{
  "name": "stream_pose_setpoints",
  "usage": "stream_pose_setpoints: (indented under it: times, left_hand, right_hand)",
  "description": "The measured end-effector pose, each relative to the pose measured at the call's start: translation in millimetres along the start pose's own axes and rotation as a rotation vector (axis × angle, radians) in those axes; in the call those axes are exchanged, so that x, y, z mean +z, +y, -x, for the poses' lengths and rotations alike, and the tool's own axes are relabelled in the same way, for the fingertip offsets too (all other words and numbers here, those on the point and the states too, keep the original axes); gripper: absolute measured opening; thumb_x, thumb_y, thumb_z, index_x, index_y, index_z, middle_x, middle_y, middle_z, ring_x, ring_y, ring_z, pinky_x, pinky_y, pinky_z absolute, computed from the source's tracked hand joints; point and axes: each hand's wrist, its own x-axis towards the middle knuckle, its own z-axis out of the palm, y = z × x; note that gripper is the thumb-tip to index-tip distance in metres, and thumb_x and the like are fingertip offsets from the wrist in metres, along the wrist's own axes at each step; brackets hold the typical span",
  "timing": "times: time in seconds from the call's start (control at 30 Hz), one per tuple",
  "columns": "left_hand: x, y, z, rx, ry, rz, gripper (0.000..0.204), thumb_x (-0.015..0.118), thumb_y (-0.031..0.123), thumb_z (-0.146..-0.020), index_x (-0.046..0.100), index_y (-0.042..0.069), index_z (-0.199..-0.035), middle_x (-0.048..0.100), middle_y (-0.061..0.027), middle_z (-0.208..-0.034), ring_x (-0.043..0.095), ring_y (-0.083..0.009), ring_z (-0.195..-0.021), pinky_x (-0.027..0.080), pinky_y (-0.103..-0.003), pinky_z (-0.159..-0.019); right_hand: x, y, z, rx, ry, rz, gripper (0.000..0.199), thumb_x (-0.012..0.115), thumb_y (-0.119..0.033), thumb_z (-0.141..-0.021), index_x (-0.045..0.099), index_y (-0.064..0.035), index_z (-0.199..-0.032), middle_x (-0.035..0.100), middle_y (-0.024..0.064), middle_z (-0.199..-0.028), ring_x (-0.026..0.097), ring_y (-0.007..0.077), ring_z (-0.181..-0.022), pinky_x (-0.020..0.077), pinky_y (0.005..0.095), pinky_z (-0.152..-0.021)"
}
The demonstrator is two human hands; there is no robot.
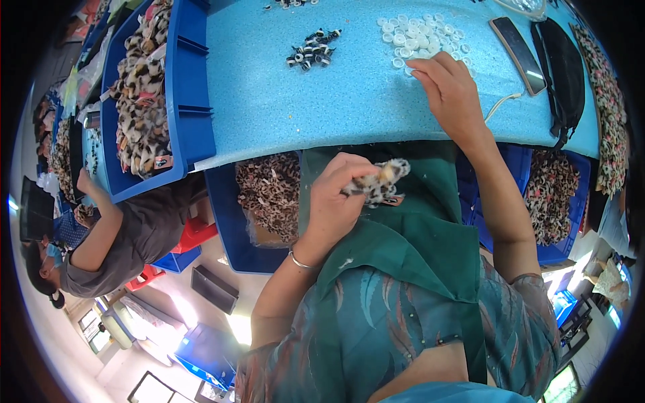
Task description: The person assembles small leopard-print plush toy parts by hand, attaching plastic eyes, plastic noses, and tags to the toy parts.
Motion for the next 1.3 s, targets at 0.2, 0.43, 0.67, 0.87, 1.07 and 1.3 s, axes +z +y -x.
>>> stream_pose_setpoints:
  times: [0.2, 0.43, 0.67, 0.87, 1.07, 1.3]
  left_hand:
    - [-1, -2, 7, 0.129, 0.120, -0.132, 0.046, 0.063, -0.020, -0.062, 0.073, 0.009, -0.095, 0.065, -0.0099, -0.096, 0.062, -0.0202, -0.084, 0.049, -0.026, -0.068]
    - [-3, 3, 7, 0.224, 0.112, -0.230, 0.039, 0.076, -0.010, -0.064, 0.075, 0.013, -0.095, 0.065, -0.0078, -0.097, 0.059, -0.0186, -0.079, 0.047, -0.026, -0.066]
    - [-1, 5, 8, 0.231, 0.107, -0.256, 0.035, 0.078, -0.007, -0.064, 0.076, 0.015, -0.091, 0.061, -0.0047, -0.094, 0.058, -0.0183, -0.081, 0.046, -0.025, -0.067]
    - [2, 6, 10, 0.252, 0.140, -0.236, 0.035, 0.076, -0.006, -0.066, 0.075, 0.019, -0.091, 0.059, -0.0036, -0.089, 0.061, -0.0189, -0.071, 0.049, -0.027, -0.058]
    - [3, 5, 12, 0.208, 0.131, -0.162, 0.039, 0.074, -0.011, -0.066, 0.074, 0.016, -0.095, 0.059, -0.0047, -0.092, 0.059, -0.0185, -0.079, 0.048, -0.026, -0.065]
    - [5, -2, 12, 0.226, 0.190, -0.131, 0.041, 0.072, -0.012, -0.066, 0.072, 0.014, -0.098, 0.058, -0.0078, -0.098, 0.061, -0.0214, -0.085, 0.050, -0.029, -0.068]
  right_hand:
    - [5, 5, -2, -0.081, -0.101, 0.216, 0.012, 0.066, -0.011, -0.084, 0.067, -0.0091, -0.096, 0.058, 0.0071, -0.089, 0.055, 0.0284, -0.075, 0.0412, 0.0386, -0.070]
    - [2, -9, 6, 0.022, -0.077, 0.054, 0.009, 0.068, -0.008, -0.082, 0.065, -0.0060, -0.090, 0.060, 0.0083, -0.088, 0.057, 0.0285, -0.078, 0.0430, 0.0383, -0.072]
    - [-5, -81, 27, 0.389, -0.469, -0.770, 0.007, 0.071, -0.006, -0.081, 0.069, -0.0029, -0.086, 0.066, 0.0051, -0.077, 0.061, 0.0161, -0.073, 0.0458, 0.0299, -0.068]
    - [-10, -82, 40, 0.624, -0.566, -0.978, 0.008, 0.067, -0.004, -0.086, 0.071, 0.0004, -0.091, 0.068, 0.0031, -0.082, 0.061, 0.0064, -0.078, 0.0485, 0.0219, -0.069]
    - [-9, -80, 47, 0.606, -0.570, -0.989, 0.012, 0.064, -0.006, -0.089, 0.069, 0.0006, -0.097, 0.068, 0.0033, -0.085, 0.060, 0.0062, -0.079, 0.0491, 0.0219, -0.070]
    - [-17, -83, 46, 0.406, -0.585, -0.877, 0.022, 0.069, -0.014, -0.084, 0.065, -0.0011, -0.101, 0.066, 0.0064, -0.092, 0.061, 0.0128, -0.084, 0.0489, 0.0281, -0.075]
